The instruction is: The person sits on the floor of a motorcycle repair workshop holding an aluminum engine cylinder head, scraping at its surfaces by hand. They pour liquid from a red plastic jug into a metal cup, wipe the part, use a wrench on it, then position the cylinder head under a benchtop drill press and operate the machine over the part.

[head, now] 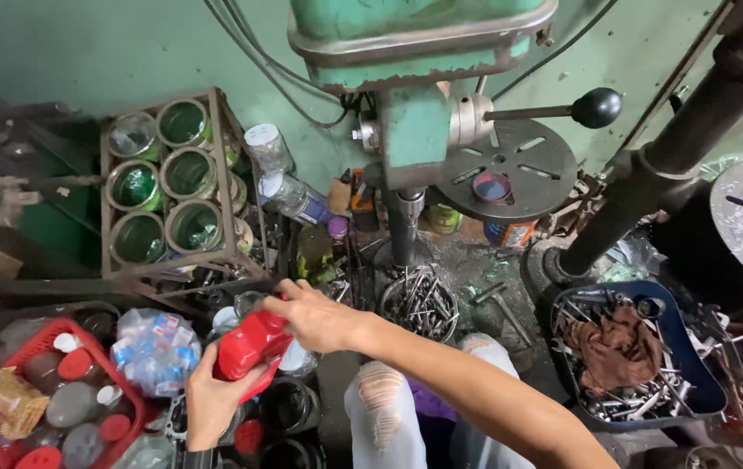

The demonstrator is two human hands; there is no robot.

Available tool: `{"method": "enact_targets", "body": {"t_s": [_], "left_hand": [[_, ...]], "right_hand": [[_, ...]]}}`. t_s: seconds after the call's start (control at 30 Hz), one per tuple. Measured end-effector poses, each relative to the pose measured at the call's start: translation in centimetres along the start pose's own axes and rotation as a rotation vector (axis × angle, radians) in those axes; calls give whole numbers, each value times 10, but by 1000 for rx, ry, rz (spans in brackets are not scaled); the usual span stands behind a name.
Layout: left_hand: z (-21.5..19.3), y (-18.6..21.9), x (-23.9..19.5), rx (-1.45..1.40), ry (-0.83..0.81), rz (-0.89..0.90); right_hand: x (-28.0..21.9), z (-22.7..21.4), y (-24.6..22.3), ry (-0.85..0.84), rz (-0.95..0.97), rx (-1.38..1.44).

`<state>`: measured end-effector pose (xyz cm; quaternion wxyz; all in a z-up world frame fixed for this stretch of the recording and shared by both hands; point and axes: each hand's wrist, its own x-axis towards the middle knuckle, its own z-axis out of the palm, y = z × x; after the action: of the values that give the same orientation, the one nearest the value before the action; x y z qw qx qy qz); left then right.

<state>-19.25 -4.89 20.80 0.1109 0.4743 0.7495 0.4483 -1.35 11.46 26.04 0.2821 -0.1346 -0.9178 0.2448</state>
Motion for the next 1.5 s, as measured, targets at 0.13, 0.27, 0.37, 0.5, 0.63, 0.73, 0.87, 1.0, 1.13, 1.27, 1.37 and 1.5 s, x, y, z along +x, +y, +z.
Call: {"method": "enact_targets", "body": {"t_s": [0.13,0.27,0.37,0.5,0.63,0.73,0.87,1.0,1.13,1.27,1.37,1.5], "left_hand": [[2,19,-1,78,38,88],[-2,20,0,112,35,101],[1,14,0,120,35,87],[7,8,0,134,50,173],[14,12,1,145,36,154],[24,11,2,174,18,160],[33,11,7,177,-1,168],[49,11,13,152,-44,194],[59,18,16,131,-110,110],[64,4,17,131,-103,51],[65,-15,16,124,-66,32],[66,-23,17,157,-32,25]], "right_hand": [[-3,-1,4,-200,342,89],[-11,8,23,-203,229,23],[-6,-19,5,-147,175,113],[-14,8,38,-198,329,142],[-16,1,41,-43,140,176],[-26,24,69,-134,350,136],[-34,12,72,18,121,144],[-40,-16,59,-64,320,234],[-72,-38,70,-45,296,207],[-136,-79,112,310,562,793],[-191,-124,158,632,1012,1179],[-207,-179,215,708,1016,184]]}}
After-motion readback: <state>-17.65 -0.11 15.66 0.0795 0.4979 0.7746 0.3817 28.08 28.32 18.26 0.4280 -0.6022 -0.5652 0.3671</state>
